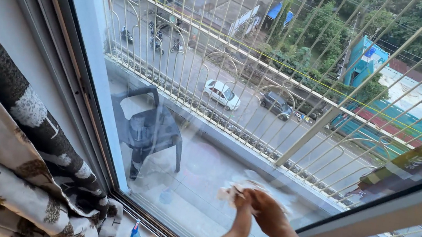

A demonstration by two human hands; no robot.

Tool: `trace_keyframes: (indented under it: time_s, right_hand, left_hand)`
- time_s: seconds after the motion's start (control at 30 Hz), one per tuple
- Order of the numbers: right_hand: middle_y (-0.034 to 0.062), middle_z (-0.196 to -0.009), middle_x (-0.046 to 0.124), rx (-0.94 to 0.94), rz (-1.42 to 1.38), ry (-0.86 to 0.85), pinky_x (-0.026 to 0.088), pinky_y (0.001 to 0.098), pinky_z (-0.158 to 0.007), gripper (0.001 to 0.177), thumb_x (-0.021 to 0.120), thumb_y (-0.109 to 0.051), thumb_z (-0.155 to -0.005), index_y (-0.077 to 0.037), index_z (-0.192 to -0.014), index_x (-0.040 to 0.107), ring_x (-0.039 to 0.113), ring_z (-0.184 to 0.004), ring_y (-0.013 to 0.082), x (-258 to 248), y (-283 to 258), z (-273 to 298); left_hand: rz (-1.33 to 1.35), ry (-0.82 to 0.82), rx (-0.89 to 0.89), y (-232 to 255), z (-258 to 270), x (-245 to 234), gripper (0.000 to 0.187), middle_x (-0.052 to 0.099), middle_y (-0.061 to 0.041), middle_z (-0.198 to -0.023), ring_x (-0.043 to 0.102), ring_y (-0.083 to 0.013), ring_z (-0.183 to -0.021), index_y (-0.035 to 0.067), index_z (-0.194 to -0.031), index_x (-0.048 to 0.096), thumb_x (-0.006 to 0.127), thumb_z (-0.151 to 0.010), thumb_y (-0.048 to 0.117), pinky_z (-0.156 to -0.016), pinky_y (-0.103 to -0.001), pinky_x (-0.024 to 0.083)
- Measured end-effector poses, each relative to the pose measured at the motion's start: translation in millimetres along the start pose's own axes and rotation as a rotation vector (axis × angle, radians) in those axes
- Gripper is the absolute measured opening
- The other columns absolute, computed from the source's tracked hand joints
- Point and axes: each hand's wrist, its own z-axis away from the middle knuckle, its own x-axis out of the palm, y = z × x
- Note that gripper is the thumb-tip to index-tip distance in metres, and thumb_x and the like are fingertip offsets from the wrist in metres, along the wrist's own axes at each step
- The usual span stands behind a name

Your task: The person wipes the glass panes of a sliding window using tissues and then continues the cleaning with a red cloth, applying liquid from a spray bottle to the glass and window track.

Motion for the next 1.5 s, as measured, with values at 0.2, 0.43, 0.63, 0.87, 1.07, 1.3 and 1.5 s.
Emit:
trace_keyframes:
  time_s: [0.2, 0.43, 0.63, 0.87, 1.07, 1.3, 1.5]
  right_hand:
    - [0.0092, -0.152, 0.044, -0.128, 0.224, -0.049, 0.022, 0.0422, -0.116, 0.055, 0.056, -0.023, -0.090, -0.003, -0.140, 0.048, 0.034, -0.141, 0.0264, -47.2, 21.3, 70.3]
    - [0.0082, -0.141, 0.051, -0.047, 0.053, 0.207, 0.025, 0.0405, -0.114, 0.063, 0.060, -0.027, -0.084, -0.003, -0.141, 0.047, 0.039, -0.134, 0.0268, -84.7, -6.4, 27.4]
    - [0.0101, -0.145, 0.052, -0.060, -0.016, 0.222, 0.028, 0.0386, -0.114, 0.066, 0.061, -0.027, -0.083, -0.004, -0.143, 0.049, 0.039, -0.136, 0.0281, -80.7, -42.3, -62.2]
    - [0.0104, -0.150, 0.049, -0.104, -0.256, 0.370, 0.027, 0.0400, -0.117, 0.068, 0.062, -0.030, -0.084, -0.007, -0.147, 0.046, 0.034, -0.144, 0.0286, -100.5, -92.8, -187.0]
    - [0.0107, -0.157, 0.040, -0.097, -0.346, 0.301, 0.024, 0.0363, -0.119, 0.074, 0.060, -0.026, -0.086, -0.006, -0.153, 0.038, 0.031, -0.148, 0.0261, -125.4, -134.4, -286.0]
    - [0.0119, -0.164, 0.031, -0.111, -0.419, 0.225, 0.020, 0.0342, -0.122, 0.077, 0.058, -0.025, -0.089, -0.008, -0.160, 0.031, 0.025, -0.150, 0.0257, -122.7, -163.9, -340.5]
    - [0.0173, -0.166, 0.022, -0.133, -0.127, 0.058, 0.010, 0.0386, -0.124, 0.077, 0.057, -0.023, -0.090, -0.001, -0.157, 0.025, 0.013, -0.154, 0.0291, -153.2, -188.0, -369.1]
  left_hand:
    - [-0.112, 0.020, -0.130, 23.8, 47.5, 44.6, 0.087, 0.005, -0.005, -0.171, 0.017, -0.0226, -0.158, 0.019, -0.161, -0.018, 0.039, -0.102, 0.049, -0.126, -0.038, 0.020]
    - [-0.426, 0.210, 0.116, 52.6, 29.0, 55.2, 0.082, -0.014, -0.012, -0.172, -0.015, -0.0264, -0.159, 0.006, -0.160, -0.009, 0.034, -0.106, 0.050, -0.126, -0.040, -0.002]
    - [-0.563, 0.301, 0.326, 99.0, -12.1, -6.8, 0.077, 0.005, -0.020, -0.171, 0.000, -0.0343, -0.158, -0.003, -0.159, 0.012, 0.033, -0.106, 0.050, -0.126, -0.042, 0.000]
    - [-0.556, 0.410, 0.264, 213.3, -63.5, -85.5, 0.079, 0.001, -0.018, -0.172, -0.001, -0.0321, -0.159, 0.004, -0.162, 0.016, 0.029, -0.104, 0.057, -0.126, -0.039, 0.004]
    - [-0.610, 0.374, 0.471, 302.9, -84.3, -133.6, 0.077, -0.011, -0.016, -0.173, -0.015, -0.0312, -0.159, 0.004, -0.163, 0.011, 0.025, -0.106, 0.053, -0.125, -0.040, -0.006]
    - [-0.593, 0.335, 0.560, 344.4, -98.8, -175.3, 0.075, -0.008, -0.017, -0.173, -0.007, -0.0311, -0.159, 0.003, -0.163, 0.010, 0.027, -0.107, 0.051, -0.125, -0.040, 0.000]
    - [-0.598, 0.362, 0.452, 367.0, -113.9, -206.9, 0.074, 0.006, -0.016, -0.173, 0.005, -0.0285, -0.160, 0.005, -0.163, 0.012, 0.032, -0.107, 0.050, -0.126, -0.037, 0.008]
